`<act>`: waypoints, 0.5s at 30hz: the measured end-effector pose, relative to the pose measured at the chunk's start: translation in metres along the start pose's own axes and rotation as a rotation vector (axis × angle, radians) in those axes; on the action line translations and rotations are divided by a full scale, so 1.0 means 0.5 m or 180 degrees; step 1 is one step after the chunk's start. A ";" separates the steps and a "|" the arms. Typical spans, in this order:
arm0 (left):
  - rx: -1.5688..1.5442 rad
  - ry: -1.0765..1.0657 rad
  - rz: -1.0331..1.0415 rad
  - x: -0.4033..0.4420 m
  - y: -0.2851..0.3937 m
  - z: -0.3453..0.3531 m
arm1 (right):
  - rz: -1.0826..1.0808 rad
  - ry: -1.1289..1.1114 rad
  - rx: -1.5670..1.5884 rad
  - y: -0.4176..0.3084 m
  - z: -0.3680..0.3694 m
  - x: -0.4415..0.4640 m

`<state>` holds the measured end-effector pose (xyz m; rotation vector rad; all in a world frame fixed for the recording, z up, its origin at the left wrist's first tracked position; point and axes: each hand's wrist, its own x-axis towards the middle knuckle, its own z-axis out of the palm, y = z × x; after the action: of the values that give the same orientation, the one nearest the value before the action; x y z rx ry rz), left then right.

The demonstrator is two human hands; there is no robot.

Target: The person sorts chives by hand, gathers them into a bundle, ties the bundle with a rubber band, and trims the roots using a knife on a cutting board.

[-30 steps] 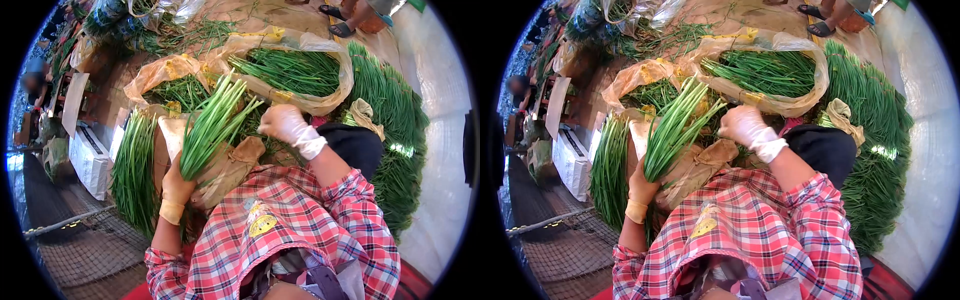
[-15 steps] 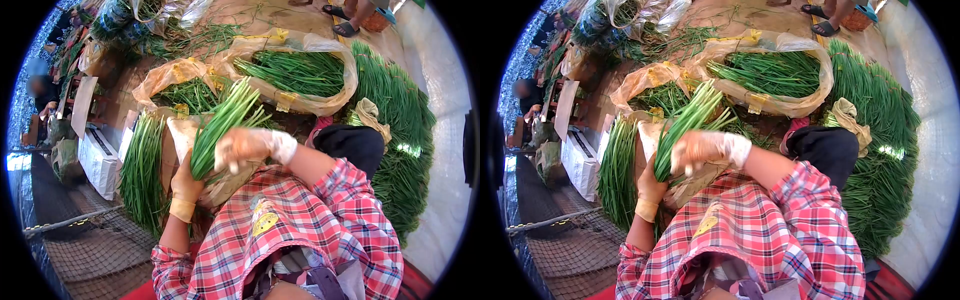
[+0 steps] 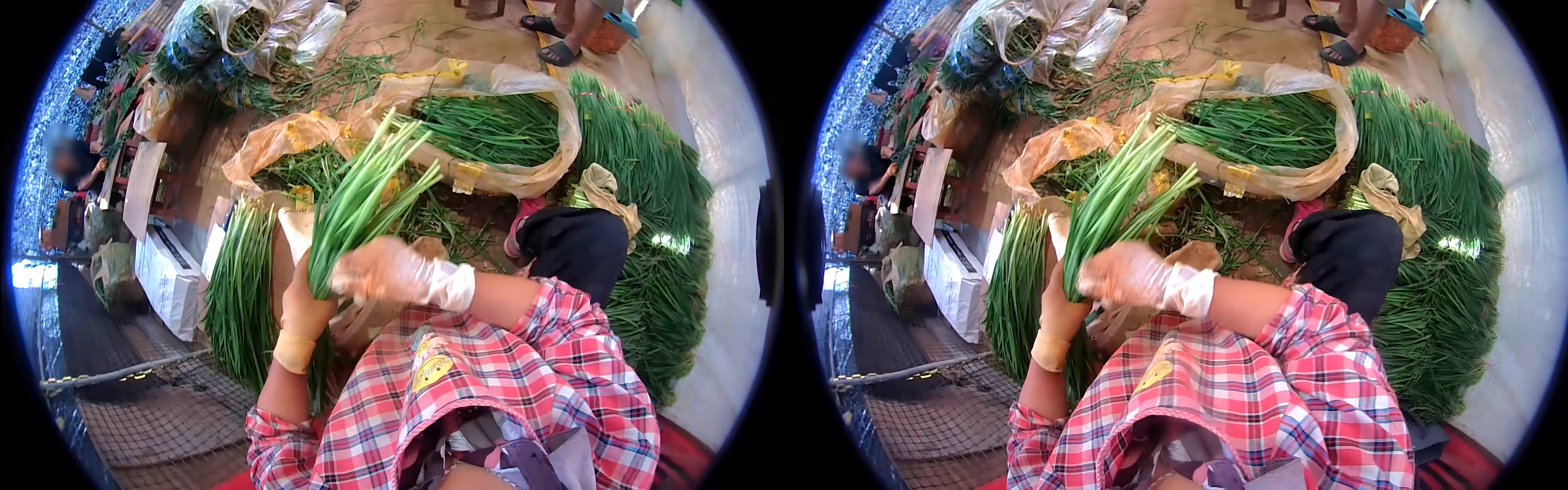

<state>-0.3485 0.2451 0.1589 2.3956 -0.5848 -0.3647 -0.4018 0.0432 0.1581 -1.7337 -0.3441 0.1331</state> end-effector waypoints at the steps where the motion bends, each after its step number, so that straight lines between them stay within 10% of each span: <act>1: -0.0431 -0.0050 0.0227 -0.004 -0.003 -0.008 | 0.0673 -0.0642 0.1235 -0.067 -0.015 -0.012; 5: -0.1969 -0.0795 -0.0848 -0.002 -0.029 -0.015 | -0.0445 -0.1048 0.1434 -0.109 -0.105 -0.087; 8: -0.2742 -0.1216 -0.1371 -0.006 -0.027 -0.024 | 0.0928 -0.0781 0.2043 -0.067 -0.207 -0.145; 10: -0.2778 -0.1217 -0.1478 -0.015 -0.015 -0.022 | 0.1524 -0.0080 -0.2812 0.051 -0.196 -0.138; 11: -0.2805 -0.1229 -0.1587 -0.014 -0.010 -0.025 | 0.1507 -0.0047 -0.2835 0.088 -0.199 -0.141; 13: -0.3054 -0.1343 -0.1574 -0.017 -0.004 -0.019 | 0.1176 0.1033 0.0427 0.135 -0.213 -0.156; 15: -0.3136 -0.1468 -0.1549 -0.021 0.005 -0.017 | 0.0745 0.1357 0.0613 0.091 -0.203 -0.129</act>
<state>-0.3548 0.2531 0.1682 1.4495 0.0459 -1.1305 -0.4275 -0.0787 0.1269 -1.5577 0.1801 -0.0355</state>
